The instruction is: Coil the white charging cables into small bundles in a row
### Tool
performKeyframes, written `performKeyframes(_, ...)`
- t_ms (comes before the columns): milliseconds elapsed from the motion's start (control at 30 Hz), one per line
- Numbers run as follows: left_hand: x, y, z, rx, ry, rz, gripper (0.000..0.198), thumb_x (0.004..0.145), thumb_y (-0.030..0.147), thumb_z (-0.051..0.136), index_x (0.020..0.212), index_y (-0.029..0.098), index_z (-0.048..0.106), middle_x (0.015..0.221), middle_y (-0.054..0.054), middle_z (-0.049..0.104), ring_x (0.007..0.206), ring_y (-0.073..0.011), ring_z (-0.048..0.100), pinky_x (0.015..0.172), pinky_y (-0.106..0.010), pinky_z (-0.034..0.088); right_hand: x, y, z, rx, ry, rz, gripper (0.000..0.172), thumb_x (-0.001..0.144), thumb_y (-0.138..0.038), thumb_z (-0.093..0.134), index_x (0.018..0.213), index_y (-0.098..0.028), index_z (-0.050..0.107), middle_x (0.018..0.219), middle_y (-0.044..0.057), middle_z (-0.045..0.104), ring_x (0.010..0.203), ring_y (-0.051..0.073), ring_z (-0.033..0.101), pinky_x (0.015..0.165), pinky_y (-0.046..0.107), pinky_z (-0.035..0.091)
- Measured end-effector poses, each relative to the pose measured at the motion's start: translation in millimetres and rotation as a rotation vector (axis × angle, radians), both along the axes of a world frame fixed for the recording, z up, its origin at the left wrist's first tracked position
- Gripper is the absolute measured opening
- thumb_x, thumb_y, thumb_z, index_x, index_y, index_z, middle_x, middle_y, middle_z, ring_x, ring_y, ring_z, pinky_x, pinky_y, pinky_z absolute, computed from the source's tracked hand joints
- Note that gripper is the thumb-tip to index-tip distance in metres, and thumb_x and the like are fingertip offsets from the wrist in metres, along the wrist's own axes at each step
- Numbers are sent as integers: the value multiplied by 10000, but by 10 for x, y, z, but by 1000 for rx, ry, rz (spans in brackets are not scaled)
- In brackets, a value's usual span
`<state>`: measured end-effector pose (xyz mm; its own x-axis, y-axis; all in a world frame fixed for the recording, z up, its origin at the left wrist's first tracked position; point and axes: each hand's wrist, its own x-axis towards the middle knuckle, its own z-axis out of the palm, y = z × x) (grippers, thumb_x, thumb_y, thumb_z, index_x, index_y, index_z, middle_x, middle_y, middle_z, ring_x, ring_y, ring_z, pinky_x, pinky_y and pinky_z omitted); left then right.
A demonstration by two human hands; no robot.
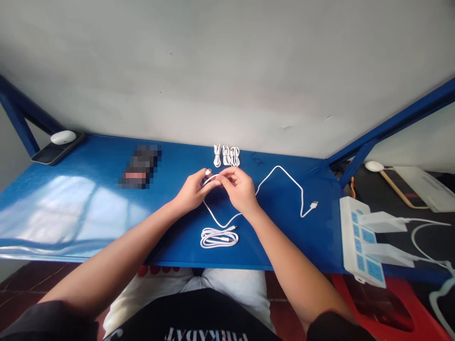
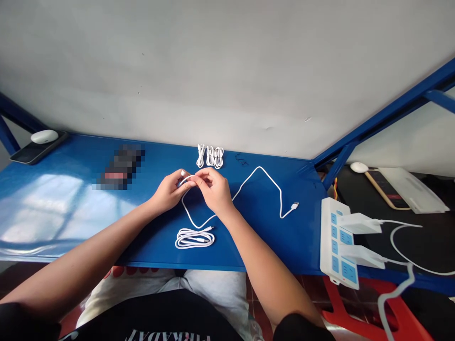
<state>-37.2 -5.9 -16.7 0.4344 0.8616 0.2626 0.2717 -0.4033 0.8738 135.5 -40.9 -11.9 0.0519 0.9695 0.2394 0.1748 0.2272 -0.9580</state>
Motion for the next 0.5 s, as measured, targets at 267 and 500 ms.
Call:
performKeyframes(267, 75, -18, 57, -466, -317, 66, 408, 938, 584, 594, 870, 214, 434, 650, 63, 510, 456, -91, 529, 451, -226, 416, 163, -80, 161, -277, -288, 223, 481, 893, -657, 611, 754, -199, 660, 731, 21, 692, 688, 160, 646, 645, 282, 515)
performKeyframes(500, 6, 72, 103, -679, -513, 202, 451, 863, 592, 697, 910, 210, 461, 770, 51, 518, 426, -14, 338, 361, -160, 227, 316, -259, 397, -352, -396, 541, 257, 770, -431, 821, 914, -224, 771, 819, 22, 766, 732, 189, 707, 665, 297, 537)
